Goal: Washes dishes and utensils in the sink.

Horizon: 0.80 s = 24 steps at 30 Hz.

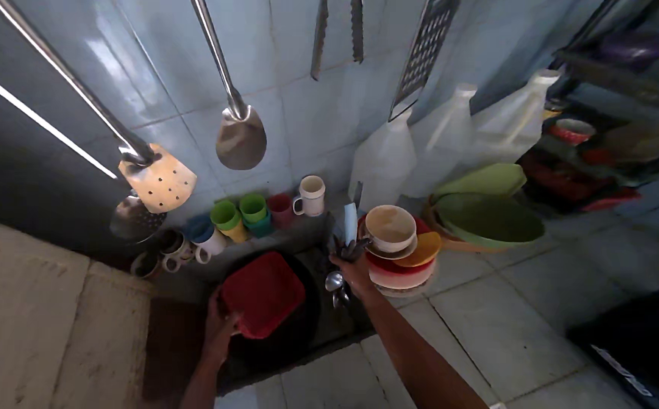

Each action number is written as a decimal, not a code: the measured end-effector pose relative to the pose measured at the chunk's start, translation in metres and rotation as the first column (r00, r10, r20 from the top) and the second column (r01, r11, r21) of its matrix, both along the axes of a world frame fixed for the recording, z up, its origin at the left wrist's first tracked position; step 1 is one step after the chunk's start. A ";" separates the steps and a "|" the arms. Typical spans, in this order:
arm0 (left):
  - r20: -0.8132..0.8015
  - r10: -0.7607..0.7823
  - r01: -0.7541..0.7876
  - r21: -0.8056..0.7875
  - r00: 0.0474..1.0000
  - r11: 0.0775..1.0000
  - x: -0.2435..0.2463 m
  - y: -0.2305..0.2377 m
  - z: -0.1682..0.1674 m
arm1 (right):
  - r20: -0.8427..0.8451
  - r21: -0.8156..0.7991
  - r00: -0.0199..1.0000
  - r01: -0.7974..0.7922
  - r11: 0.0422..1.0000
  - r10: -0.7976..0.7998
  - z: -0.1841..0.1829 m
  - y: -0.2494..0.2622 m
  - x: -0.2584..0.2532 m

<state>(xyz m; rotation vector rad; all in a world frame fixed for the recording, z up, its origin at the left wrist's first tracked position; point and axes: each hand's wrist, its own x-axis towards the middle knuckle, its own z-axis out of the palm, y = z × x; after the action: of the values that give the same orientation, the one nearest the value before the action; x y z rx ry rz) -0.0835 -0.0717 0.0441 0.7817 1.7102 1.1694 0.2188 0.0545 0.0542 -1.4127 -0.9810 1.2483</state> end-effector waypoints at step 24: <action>-0.775 -0.238 0.209 -0.140 0.586 0.968 0.030 0.015 0.064 | -0.158 0.125 0.985 0.085 0.988 -0.065 0.019 0.013 -0.006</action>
<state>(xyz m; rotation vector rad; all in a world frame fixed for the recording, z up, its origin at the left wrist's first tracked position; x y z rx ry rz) -0.0531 -0.0562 0.1081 1.6193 2.2249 0.6133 0.2132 0.0674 0.0729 -1.2219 -0.8798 1.1957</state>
